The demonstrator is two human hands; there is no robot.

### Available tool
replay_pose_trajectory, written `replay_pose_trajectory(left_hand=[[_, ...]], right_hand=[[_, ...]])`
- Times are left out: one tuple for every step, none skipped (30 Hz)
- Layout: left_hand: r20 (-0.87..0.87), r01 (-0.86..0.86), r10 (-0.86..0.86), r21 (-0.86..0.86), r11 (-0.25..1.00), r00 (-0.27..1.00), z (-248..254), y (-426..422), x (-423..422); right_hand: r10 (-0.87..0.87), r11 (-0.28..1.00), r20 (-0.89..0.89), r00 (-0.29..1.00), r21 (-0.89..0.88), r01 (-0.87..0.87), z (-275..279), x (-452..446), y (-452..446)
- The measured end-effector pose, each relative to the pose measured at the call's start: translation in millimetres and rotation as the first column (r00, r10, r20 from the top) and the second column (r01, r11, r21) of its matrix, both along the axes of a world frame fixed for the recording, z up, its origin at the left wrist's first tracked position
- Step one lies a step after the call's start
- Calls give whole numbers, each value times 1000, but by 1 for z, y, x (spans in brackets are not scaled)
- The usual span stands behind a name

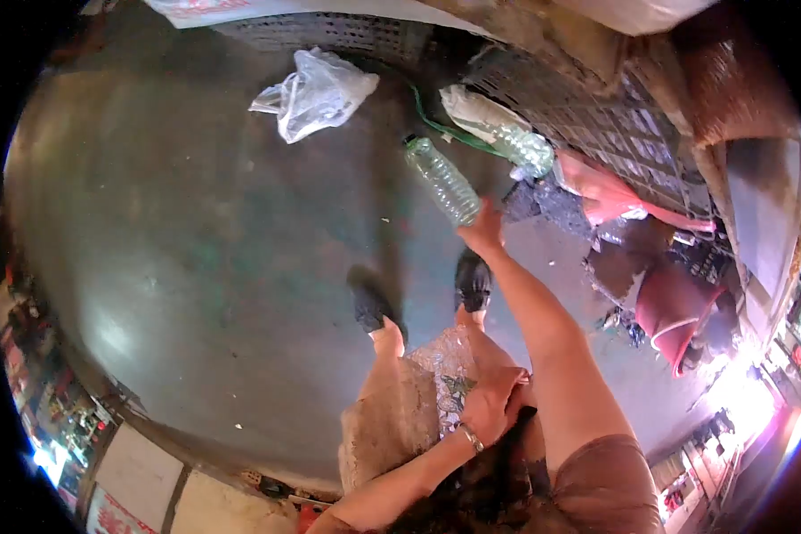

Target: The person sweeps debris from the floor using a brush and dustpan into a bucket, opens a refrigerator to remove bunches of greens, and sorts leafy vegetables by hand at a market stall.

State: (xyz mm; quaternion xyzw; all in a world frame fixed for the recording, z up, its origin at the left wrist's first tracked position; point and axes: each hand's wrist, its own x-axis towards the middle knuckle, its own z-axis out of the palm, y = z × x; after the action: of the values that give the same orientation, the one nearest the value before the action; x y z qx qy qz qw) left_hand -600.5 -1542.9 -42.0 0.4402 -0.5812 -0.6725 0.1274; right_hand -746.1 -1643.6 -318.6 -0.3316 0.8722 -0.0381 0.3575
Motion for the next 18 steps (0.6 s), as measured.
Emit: replay_pose_trajectory(left_hand=[[-16, 10, -10, 15, 1000, 1000, -4, 4, -2], [-1, 23, -23, 1, 1000, 1000, -8, 8, -3], [14, 34, -34, -17, 999, 999, -10, 11, -5], [-4, 39, -39, -9, 999, 999, -6, 8, -8], [21, 47, -48, 50, 998, 999, 0, 5, -12], [45, 52, -57, 108, 993, 997, 3, 2, -15], [7, 37, -38, 73, 997, 999, 4, 2, -17], [-6, 37, -37, 81, 996, 999, 5, 2, -20], [-13, 44, -43, 87, 995, 999, 6, 1, -22], [-20, 53, -51, 95, 994, 998, 7, 3, -24], [-29, 45, -42, 141, 989, 999, 5, 9, -24], [-37, 50, -45, 151, 987, 998, 4, 14, -25], [-42, 46, -41, 144, 989, 998, 3, 16, -25], [-45, 43, -37, 137, 990, 998, 3, 16, -25], [-52, 42, -35, 141, 989, 998, 3, 16, -25], [-61, 41, -33, 144, 989, 998, 3, 17, -27], [-66, 33, -24, 135, 990, 998, 1, 17, -28], [-67, 23, -15, 128, 991, 998, 0, 18, -29]], right_hand=[[-103, 995, 80, 991, 22, 102, -12, -1, 23], [-206, 978, 152, 967, 50, 201, 0, -3, 38], [-363, 930, 296, 883, 177, 323, 18, -9, 55], [-513, 856, 412, 753, 312, 412, 54, -10, 65], [-617, 784, 519, 592, 343, 517, 48, -15, 108], [-684, 699, 607, 405, 385, 603, 42, -24, 152], [-769, 548, 576, 276, 371, 750, 67, -26, 171], [-824, 371, 552, 132, 349, 861, 90, -28, 184], [-828, 369, 543, 138, 344, 863, 102, -38, 194], [-825, 322, 556, 107, 305, 896, 113, -52, 208], [-820, 270, 568, 76, 266, 926, 126, -65, 217], [-794, 263, 604, 74, 232, 937, 134, -81, 221], [-763, 257, 643, 73, 198, 946, 139, -101, 216], [-757, 176, 653, 23, 169, 970, 126, -128, 228], [-746, 44, 652, -137, 254, 966, 155, -144, 209], [-796, 195, 597, 98, 101, 976, 157, -162, 212], [-795, 250, 579, 181, 40, 968, 170, -178, 208], [-832, 321, 513, 214, 130, 938, 154, -221, 230]])
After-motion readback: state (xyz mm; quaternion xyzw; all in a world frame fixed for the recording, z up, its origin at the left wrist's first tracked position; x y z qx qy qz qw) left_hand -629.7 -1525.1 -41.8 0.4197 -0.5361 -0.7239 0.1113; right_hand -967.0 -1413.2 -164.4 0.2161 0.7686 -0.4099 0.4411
